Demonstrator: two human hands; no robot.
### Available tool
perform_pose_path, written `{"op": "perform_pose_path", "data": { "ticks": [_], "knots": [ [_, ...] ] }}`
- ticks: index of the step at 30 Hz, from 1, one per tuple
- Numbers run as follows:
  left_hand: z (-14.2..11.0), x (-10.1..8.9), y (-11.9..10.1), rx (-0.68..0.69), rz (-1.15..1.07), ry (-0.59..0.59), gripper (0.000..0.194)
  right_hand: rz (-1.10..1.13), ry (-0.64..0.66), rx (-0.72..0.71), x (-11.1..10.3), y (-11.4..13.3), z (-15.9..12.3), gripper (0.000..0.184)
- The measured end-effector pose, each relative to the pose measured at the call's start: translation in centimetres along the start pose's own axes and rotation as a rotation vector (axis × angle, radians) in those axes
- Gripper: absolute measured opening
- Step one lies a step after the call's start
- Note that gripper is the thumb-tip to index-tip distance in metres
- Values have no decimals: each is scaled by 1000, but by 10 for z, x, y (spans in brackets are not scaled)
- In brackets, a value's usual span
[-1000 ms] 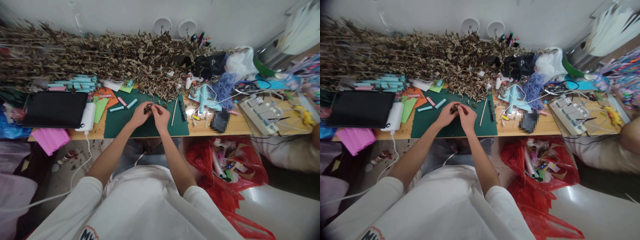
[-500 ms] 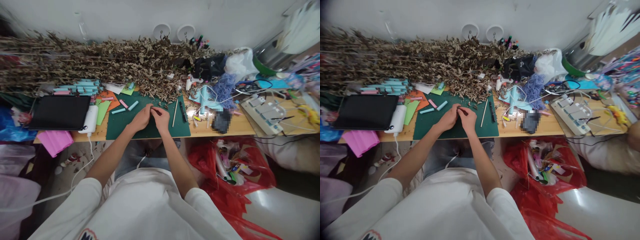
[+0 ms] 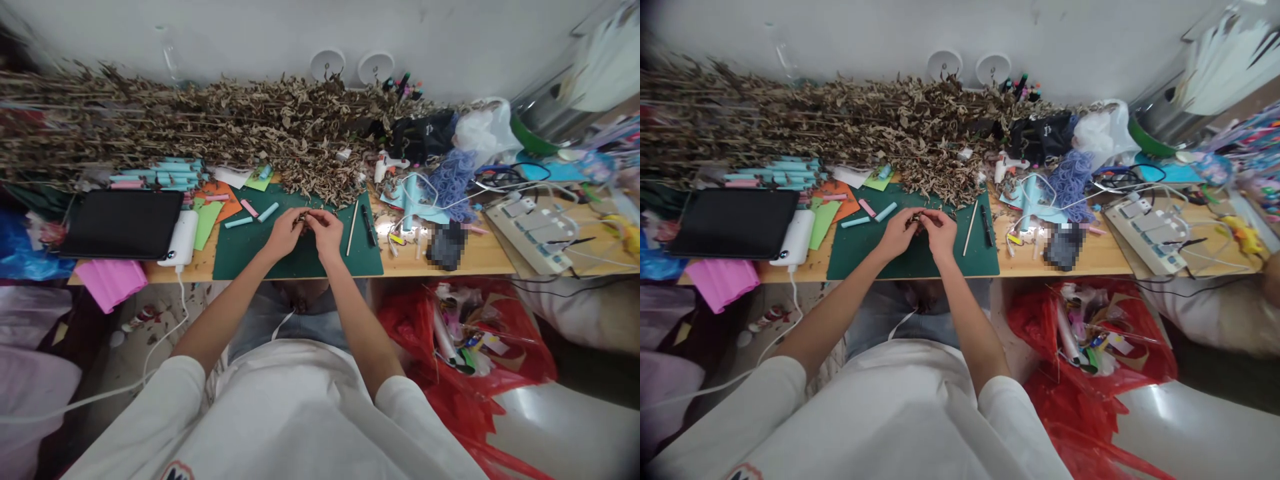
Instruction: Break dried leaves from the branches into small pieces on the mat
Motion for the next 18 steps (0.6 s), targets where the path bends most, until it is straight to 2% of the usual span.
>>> {"op": "perform_pose_path", "data": {
  "ticks": [3, 6, 12, 18],
  "knots": [
    [2, 7, 5, -91, -190, -21, 36, -50, -14, -24, -4, -1, 2, 28],
    [5, 13, 9, -202, -361, -92, 35, -84, 21, -32, -6, 1, 3, 26],
    [10, 11, 15, -240, -368, -231, 29, -56, 107, -59, -16, 3, 9, 33],
    [13, 15, 22, -275, -506, -213, 27, -40, 225, -73, -16, 5, 16, 41]
  ]
}}
Point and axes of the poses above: each hand's wrist, its own z-axis towards the middle knuckle, its own x-axis out of the palm, y = z × x, the point moved 2 cm from there along z, towards the middle knuckle, and after that the axes turned 5 degrees about z, right-handed, at the moved point
